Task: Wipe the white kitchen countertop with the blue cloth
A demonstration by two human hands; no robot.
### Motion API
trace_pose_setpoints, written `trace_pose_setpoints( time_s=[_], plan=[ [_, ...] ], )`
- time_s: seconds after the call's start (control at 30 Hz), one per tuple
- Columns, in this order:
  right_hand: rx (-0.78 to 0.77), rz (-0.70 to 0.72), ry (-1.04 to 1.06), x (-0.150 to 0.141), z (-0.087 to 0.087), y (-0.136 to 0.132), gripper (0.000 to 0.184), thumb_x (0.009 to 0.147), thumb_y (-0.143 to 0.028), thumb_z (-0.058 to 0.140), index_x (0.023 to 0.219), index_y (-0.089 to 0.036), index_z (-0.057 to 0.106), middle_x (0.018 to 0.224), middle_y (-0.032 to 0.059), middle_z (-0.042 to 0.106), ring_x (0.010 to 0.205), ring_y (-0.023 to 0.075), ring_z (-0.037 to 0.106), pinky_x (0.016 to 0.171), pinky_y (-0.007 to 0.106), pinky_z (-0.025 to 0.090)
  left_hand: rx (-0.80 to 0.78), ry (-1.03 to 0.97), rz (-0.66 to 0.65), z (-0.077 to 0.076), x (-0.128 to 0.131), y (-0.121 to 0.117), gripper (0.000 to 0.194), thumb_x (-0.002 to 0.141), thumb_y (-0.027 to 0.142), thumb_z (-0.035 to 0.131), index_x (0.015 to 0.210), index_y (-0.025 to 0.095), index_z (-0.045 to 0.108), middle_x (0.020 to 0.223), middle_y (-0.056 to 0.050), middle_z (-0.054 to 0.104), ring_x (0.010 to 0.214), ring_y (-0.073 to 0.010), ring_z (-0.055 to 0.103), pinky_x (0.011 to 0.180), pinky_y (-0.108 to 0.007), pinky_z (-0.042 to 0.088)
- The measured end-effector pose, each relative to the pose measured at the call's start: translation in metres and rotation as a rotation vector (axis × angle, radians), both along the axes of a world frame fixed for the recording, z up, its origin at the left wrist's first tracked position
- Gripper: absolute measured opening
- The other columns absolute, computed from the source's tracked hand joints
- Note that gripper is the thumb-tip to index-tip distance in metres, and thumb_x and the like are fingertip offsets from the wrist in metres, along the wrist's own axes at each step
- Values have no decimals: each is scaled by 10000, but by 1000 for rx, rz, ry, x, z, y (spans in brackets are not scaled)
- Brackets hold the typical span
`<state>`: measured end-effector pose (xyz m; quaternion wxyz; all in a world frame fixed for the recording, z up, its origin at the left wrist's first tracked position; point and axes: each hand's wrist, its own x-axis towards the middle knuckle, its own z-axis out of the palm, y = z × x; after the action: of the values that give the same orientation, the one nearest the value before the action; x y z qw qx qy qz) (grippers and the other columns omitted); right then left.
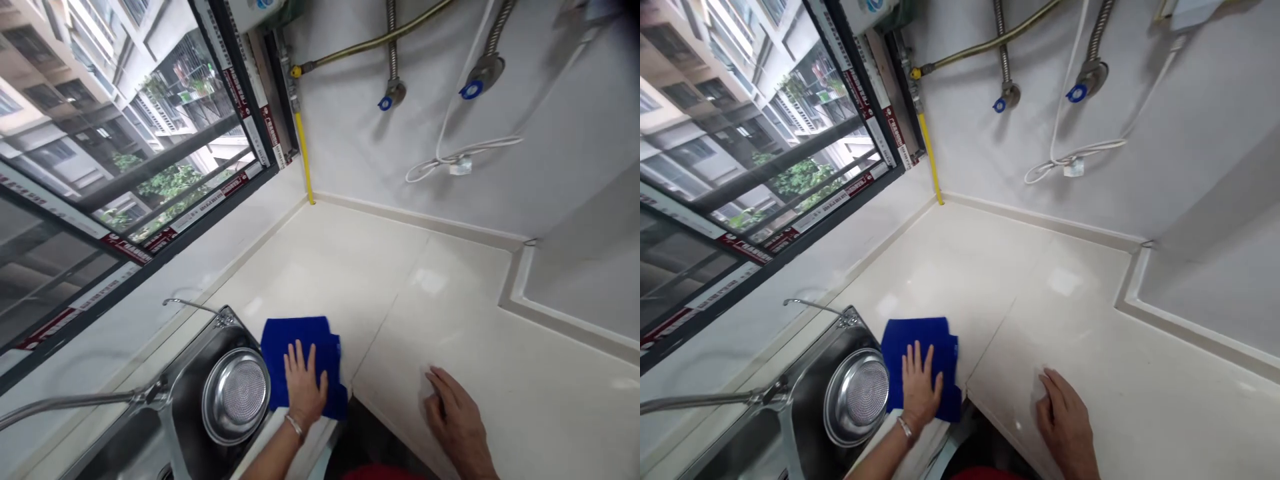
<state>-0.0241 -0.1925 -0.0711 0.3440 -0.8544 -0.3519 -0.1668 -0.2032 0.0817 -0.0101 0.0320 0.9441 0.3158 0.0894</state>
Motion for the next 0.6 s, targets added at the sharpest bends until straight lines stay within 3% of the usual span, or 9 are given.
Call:
trace_pose_setpoints(
  time_s=[0.13,0.3,0.6],
  plan=[
    [6,26,-4,2,-4,-2,421,915,-233,482,1326,-158,537,1342,155,585,1222,287,576,1022,513,514,-62,-19,-13,-5,3,-41,716,906,407,497,1544,312,185,1667,-134,125,1524,-398,137,1189,-667,321],
    [20,48,-32,3,1,-4,409,910,-229,493,1305,-147,554,1317,164,598,1182,297,599,964,498,548,-109,-2,-59,1,-13,-55,707,914,401,485,1543,334,170,1675,-111,80,1523,-398,148,1181,-675,333],
    [4,89,24,1,14,-10,450,854,-175,535,1300,-125,561,1321,165,598,1175,308,598,963,474,533,-164,84,-67,10,-105,-71,711,875,427,548,1516,399,241,1677,-22,131,1536,-331,174,1181,-606,368]
  ],
)
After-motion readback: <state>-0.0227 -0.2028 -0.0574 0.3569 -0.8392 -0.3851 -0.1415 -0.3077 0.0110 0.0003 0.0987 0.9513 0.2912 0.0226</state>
